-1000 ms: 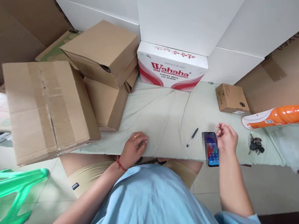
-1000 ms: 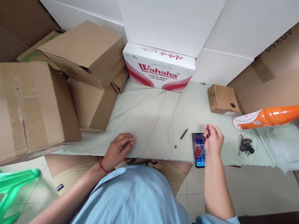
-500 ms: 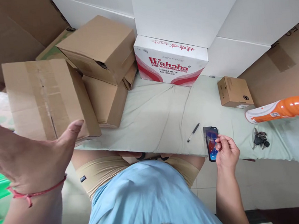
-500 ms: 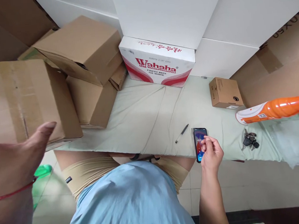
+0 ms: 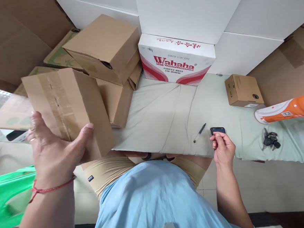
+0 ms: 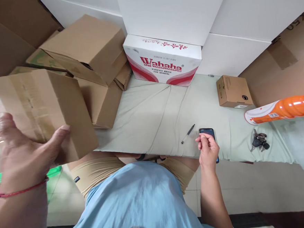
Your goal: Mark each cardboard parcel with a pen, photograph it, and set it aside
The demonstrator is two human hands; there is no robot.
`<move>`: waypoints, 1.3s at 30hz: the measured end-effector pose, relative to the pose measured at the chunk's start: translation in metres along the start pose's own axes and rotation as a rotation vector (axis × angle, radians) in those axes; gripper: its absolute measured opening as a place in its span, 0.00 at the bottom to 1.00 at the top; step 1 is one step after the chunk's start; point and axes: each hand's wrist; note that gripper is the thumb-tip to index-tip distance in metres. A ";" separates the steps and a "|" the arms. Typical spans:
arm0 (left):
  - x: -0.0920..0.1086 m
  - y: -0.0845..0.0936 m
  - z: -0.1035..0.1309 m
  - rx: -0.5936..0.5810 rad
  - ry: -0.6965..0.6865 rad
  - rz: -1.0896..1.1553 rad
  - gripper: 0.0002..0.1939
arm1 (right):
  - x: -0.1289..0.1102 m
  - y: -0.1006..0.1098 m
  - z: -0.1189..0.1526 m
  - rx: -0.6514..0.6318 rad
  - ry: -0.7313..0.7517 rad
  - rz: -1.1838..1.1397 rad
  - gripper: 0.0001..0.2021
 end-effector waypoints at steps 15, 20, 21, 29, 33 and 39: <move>0.031 0.023 0.047 -0.511 -0.267 0.433 0.49 | 0.007 0.001 0.004 -0.096 -0.025 0.099 0.17; 0.075 -0.043 0.053 -0.543 -0.388 0.569 0.53 | 0.007 -0.020 0.024 -0.297 -0.125 0.112 0.19; 0.084 -0.060 0.054 -0.548 -0.373 0.585 0.56 | 0.008 -0.025 0.030 -0.351 -0.146 0.130 0.21; 0.091 -0.113 0.064 -0.730 -0.074 0.838 0.40 | 0.033 -0.034 0.056 -0.531 -0.343 0.150 0.27; 0.076 -0.108 0.073 -0.900 0.103 0.944 0.38 | 0.038 -0.032 0.052 -0.537 -0.390 0.134 0.27; 0.074 -0.097 0.087 -0.898 0.063 1.094 0.41 | 0.026 -0.046 0.050 -0.608 -0.326 0.159 0.26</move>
Point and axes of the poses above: each hand's wrist, its own z-axis away from the middle knuckle, its own y-axis out of the back of the hand, x = y × z, and after that the axes turned 8 degrees about -y, right-handed
